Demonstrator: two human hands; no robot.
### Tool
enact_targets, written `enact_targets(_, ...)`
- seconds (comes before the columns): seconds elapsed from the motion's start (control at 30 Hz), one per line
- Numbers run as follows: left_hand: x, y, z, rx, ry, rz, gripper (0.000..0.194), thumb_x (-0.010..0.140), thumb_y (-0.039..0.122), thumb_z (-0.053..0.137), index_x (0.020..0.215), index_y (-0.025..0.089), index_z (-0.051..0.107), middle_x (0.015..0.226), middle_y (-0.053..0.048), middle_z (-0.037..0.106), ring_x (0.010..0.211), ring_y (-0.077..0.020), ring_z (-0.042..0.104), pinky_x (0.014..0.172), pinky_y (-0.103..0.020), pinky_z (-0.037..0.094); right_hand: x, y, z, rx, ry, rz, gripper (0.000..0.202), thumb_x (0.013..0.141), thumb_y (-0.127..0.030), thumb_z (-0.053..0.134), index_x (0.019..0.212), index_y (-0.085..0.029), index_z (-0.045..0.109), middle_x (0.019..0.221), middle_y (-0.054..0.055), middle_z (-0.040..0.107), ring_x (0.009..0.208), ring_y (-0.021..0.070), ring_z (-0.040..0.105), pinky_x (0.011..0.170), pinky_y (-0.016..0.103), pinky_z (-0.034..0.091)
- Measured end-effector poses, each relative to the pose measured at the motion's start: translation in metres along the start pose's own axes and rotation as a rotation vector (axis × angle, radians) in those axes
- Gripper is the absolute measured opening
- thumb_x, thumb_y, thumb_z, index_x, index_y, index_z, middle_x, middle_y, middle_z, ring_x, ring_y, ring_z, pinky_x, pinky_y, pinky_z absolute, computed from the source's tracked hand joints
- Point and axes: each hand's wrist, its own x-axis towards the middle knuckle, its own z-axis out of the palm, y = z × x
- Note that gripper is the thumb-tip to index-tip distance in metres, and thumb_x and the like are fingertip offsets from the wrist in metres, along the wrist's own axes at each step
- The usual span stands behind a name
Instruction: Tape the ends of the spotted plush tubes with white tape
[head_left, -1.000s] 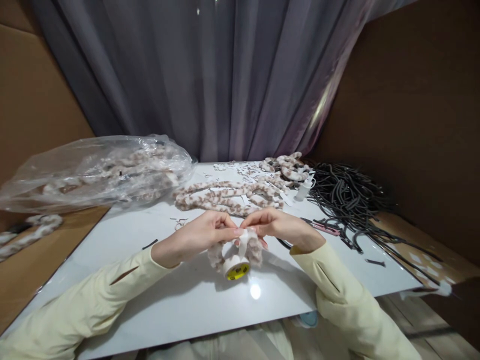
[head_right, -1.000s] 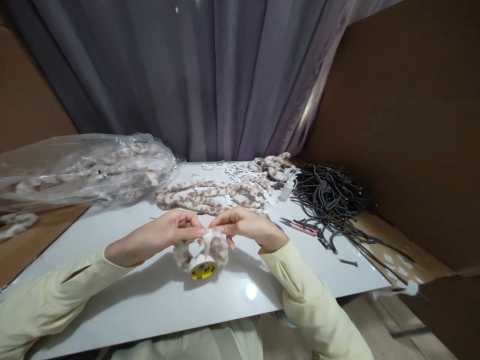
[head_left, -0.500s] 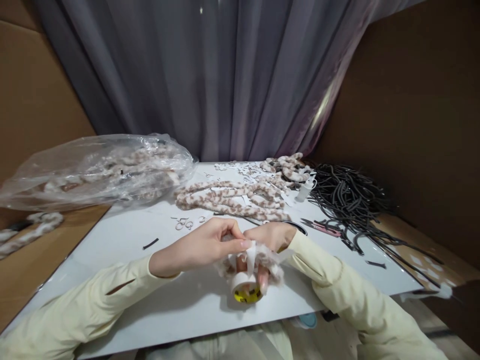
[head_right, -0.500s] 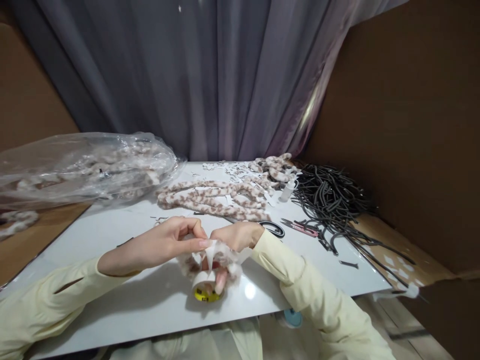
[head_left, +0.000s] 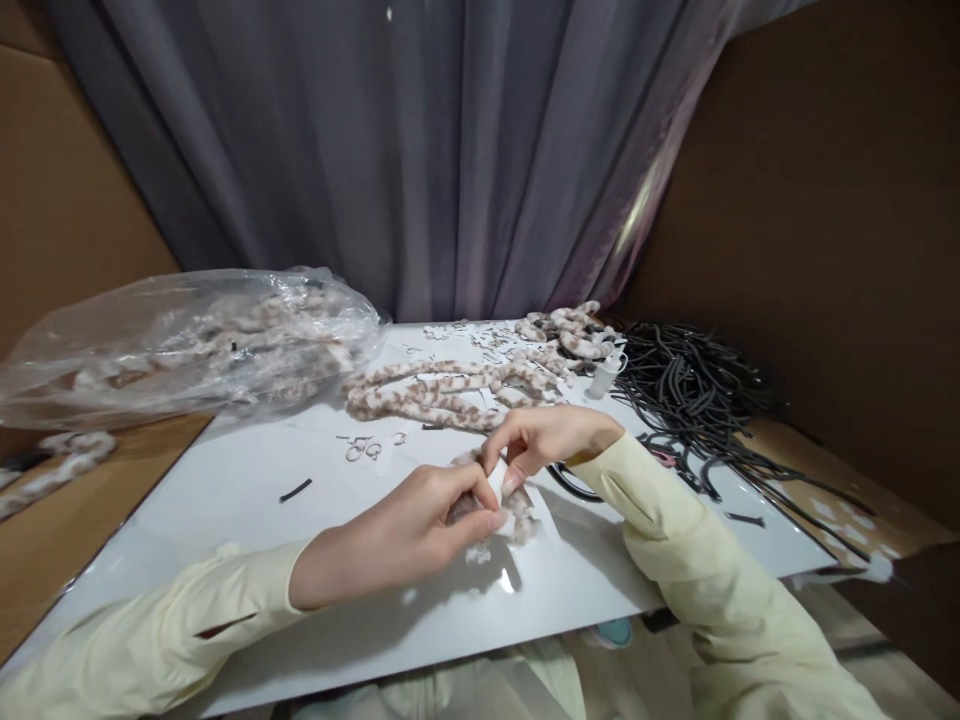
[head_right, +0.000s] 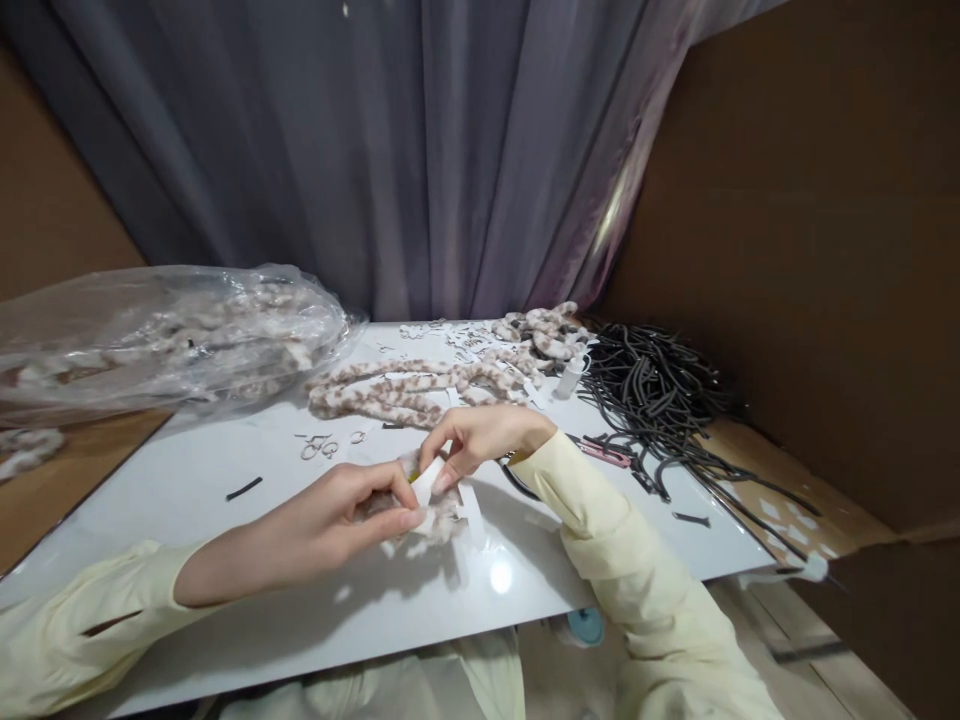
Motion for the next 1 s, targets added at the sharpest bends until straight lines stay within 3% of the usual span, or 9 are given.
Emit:
enact_targets(0.17,-0.002,-0.008,0.014,0.238,0.072,0.150,0.017,0.093,0.022,0.038,0.086,0.017,0.053,0.083,-0.001,0.059,0.074,-0.0125,0.054,0.068,-0.023,0.040,-0.017,-0.024,-0.007,-0.387,0.072,-0.054,0.034,0.075,-0.036,0.067,0.092,-0.006,0.066,0.077,0.006,0.064,0.062,0.0098,0.053,0.056,0.018,0.041)
enact_targets(0.37,-0.003,-0.014,0.019,0.368,0.155,0.304,0.016,0.094,0.019,0.036,0.090,0.018,0.052,0.085,-0.003,0.058,0.079,-0.0142,0.055,0.071,-0.025,0.043,-0.029,-0.054,0.023,-0.732,0.353,-0.037,0.013,0.078,-0.023,0.064,0.080,-0.011,0.067,0.075,0.004,0.063,0.060,0.0091,0.052,0.057,0.020,0.036)
enact_targets(0.5,-0.004,-0.020,0.022,0.454,0.222,0.463,0.014,0.092,0.013,0.037,0.093,0.016,0.051,0.083,-0.005,0.058,0.078,-0.0156,0.052,0.070,-0.027,0.044,-0.033,-0.052,0.040,-0.799,0.573,-0.022,0.018,0.077,-0.029,0.066,0.075,-0.012,0.061,0.075,0.003,0.057,0.063,0.0108,0.051,0.058,0.022,0.036)
enact_targets(0.63,-0.004,-0.028,0.025,0.548,0.306,0.652,0.020,0.088,0.003,0.039,0.102,0.012,0.050,0.088,-0.009,0.058,0.078,-0.0171,0.047,0.069,-0.029,0.044,-0.038,-0.041,0.045,-0.789,0.667,-0.049,0.028,0.072,-0.035,0.071,0.077,-0.014,0.054,0.080,0.002,0.051,0.068,0.0120,0.049,0.060,0.023,0.037)
enact_targets(0.83,-0.003,-0.030,0.024,0.546,0.310,0.679,0.024,0.085,-0.001,0.041,0.104,0.011,0.049,0.088,-0.010,0.058,0.079,-0.0176,0.047,0.071,-0.030,0.044,-0.042,-0.047,0.055,-0.843,0.747,-0.121,0.016,0.081,-0.023,0.062,0.075,-0.016,0.048,0.082,0.002,0.046,0.069,0.0121,0.045,0.061,0.023,0.035)
enact_targets(1.0,0.001,-0.029,0.019,0.517,0.313,0.567,0.016,0.089,0.006,0.039,0.099,0.014,0.050,0.083,-0.006,0.058,0.075,-0.0162,0.049,0.070,-0.029,0.043,-0.045,-0.058,0.071,-0.923,0.774,-0.157,0.011,0.085,-0.013,0.049,0.074,-0.015,0.048,0.087,0.004,0.047,0.065,0.0102,0.045,0.058,0.022,0.034)
